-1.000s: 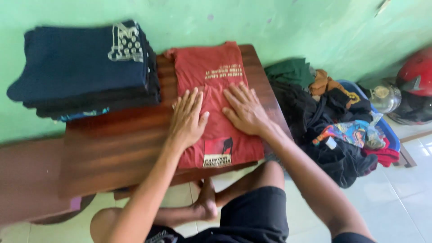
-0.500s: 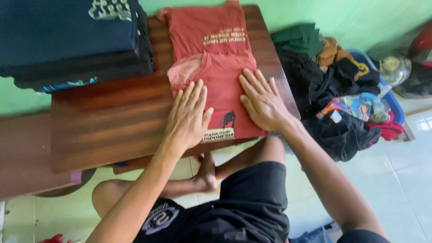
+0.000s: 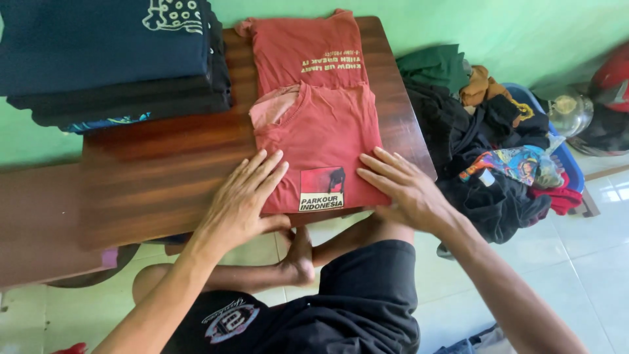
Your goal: Folding a red t-shirt on a small wooden table.
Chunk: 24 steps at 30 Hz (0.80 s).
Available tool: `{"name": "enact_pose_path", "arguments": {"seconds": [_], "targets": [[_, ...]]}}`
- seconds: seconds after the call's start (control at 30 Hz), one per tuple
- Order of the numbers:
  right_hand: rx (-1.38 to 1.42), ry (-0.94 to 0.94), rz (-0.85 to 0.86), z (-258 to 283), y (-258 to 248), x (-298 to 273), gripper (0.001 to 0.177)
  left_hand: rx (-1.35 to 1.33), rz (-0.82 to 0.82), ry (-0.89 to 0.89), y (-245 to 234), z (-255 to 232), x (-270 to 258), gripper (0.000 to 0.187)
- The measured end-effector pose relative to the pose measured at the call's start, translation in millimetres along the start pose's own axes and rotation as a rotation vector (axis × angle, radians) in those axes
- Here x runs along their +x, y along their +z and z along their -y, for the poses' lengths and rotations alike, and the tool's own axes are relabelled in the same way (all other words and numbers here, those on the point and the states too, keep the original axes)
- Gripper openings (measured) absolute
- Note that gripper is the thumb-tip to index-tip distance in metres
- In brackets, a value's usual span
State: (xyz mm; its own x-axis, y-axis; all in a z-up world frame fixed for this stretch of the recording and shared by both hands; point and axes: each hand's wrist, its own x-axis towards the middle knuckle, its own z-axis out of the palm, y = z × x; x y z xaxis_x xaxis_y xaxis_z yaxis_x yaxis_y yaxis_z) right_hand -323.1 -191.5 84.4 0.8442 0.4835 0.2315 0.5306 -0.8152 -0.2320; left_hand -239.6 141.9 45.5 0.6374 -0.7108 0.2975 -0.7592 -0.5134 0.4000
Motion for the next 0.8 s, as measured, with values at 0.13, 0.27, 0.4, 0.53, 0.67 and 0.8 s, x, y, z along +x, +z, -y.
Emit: {"name": "enact_pose_path", "arguments": {"seconds": [0.13, 0.27, 0.4, 0.53, 0.67, 0.8], "targets": [[0.138, 0.059, 0.035, -1.6, -22.0, -6.6, 0.057, 0.091, 0.051, 0.049, -6.0, -8.7, -12.6, 0.089], [0.377, 0.103, 0.095, 6.0, -42.3, -12.8, 0.041, 0.010, 0.033, 0.057, -9.1, -28.8, -32.3, 0.061], [0.783, 0.439, -0.219, 9.2, -19.7, -19.0, 0.018, -0.208, -0.161, 0.049, -2.6, -43.5, -18.5, 0.032], [0.725, 0.661, -0.635, 34.3, 2.1, 12.7, 0.018, -0.493, -0.579, -0.256, 17.1, -59.8, 9.7, 0.025], [0.544, 0.502, -0.747, 18.5, 1.9, 34.1, 0.017, -0.532, -0.744, -0.447, 22.4, -49.6, 42.4, 0.024], [0.428, 0.409, -0.843, -26.1, -4.0, 101.0, 0.022, -0.486, -0.847, -0.376, 15.0, -8.8, 102.8, 0.023]]}}
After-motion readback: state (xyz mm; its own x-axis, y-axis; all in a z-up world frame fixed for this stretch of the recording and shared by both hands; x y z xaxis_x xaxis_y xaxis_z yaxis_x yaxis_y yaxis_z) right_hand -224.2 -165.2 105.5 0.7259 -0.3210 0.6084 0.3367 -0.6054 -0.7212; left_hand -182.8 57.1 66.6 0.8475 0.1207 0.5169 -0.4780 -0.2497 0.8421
